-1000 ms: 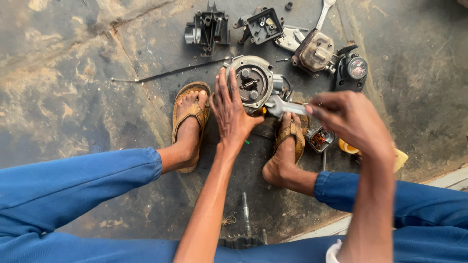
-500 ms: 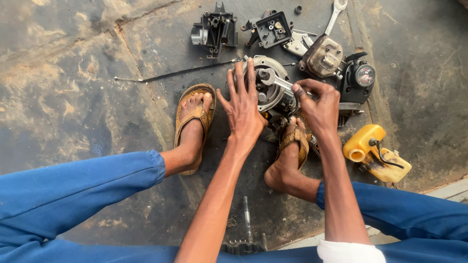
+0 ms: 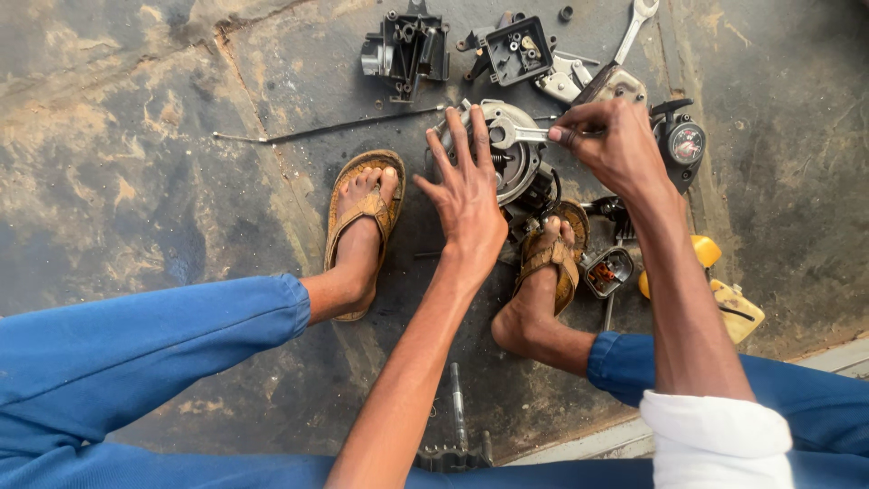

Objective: The person sits on the floor repairing a small engine, using a screwdriver and a wrench to loosen and remove parts from the engine housing. They reposition the engine, detach the recoil starter and other components, and set removed parts on the floor beside the other disassembled engine parts.

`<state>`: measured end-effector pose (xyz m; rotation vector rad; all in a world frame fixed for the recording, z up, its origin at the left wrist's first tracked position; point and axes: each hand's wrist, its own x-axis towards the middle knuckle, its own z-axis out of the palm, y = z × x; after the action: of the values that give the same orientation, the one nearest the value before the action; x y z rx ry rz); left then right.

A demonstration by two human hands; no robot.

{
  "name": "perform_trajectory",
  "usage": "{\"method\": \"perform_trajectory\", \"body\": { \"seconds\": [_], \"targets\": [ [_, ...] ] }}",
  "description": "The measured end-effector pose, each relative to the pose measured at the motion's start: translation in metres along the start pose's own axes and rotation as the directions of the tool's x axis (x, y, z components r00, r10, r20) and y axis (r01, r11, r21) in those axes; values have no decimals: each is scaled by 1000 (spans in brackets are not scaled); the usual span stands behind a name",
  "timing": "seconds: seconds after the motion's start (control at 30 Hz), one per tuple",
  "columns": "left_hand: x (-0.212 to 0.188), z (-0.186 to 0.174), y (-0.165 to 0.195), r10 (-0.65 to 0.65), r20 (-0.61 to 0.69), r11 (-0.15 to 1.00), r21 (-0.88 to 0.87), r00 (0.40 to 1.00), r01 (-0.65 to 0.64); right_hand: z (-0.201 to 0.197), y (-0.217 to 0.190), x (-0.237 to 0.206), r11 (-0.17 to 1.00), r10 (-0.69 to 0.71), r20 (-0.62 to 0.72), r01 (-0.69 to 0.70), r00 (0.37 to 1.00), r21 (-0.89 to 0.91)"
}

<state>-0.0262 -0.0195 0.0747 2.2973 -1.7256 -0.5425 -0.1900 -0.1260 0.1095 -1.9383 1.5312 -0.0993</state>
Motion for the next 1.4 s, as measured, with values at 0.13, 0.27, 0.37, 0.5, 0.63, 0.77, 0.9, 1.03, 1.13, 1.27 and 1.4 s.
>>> {"method": "perform_trajectory", "body": {
  "seconds": [0.13,0.27,0.37,0.5,0.63,0.77,0.9,1.03,1.13,1.27,1.4],
  "targets": [
    [0,2,-3,-1,65,996,-84,998,6,-1,4,4,998,-57,18,57,998,-14],
    [7,8,-10,3,103,983,-180,995,16,9,11,5,998,-54,-33,53,998,-30],
    [13,11,-20,73,56,979,-195,996,-60,23,19,-1,994,-70,-133,59,989,-89],
    [20,9,-31,180,64,967,-192,982,-165,37,29,-7,998,-41,-158,50,987,50],
    [23,4,-33,214,139,961,-206,967,-184,44,30,-10,997,-60,-226,46,972,-67],
    [26,-2,-35,248,202,952,-234,947,-199,39,23,-13,996,73,-122,-79,990,-46],
    [26,-4,-42,300,181,934,-254,937,-250,29,16,-16,999,42,-4,-42,999,14],
    [27,-4,-47,325,174,924,-266,930,-273,31,8,-24,997,-44,-46,42,998,-57],
    [28,-4,-49,339,181,917,-280,923,-282,37,0,-33,983,-132,-128,114,983,-140],
    [28,-6,-47,368,156,909,-265,917,-320,35,-6,-35,961,-199,-85,177,976,-213],
    [30,-7,-44,360,229,919,-253,905,-302,30,-3,-29,951,-284,-38,276,958,-140]
  ]
}}
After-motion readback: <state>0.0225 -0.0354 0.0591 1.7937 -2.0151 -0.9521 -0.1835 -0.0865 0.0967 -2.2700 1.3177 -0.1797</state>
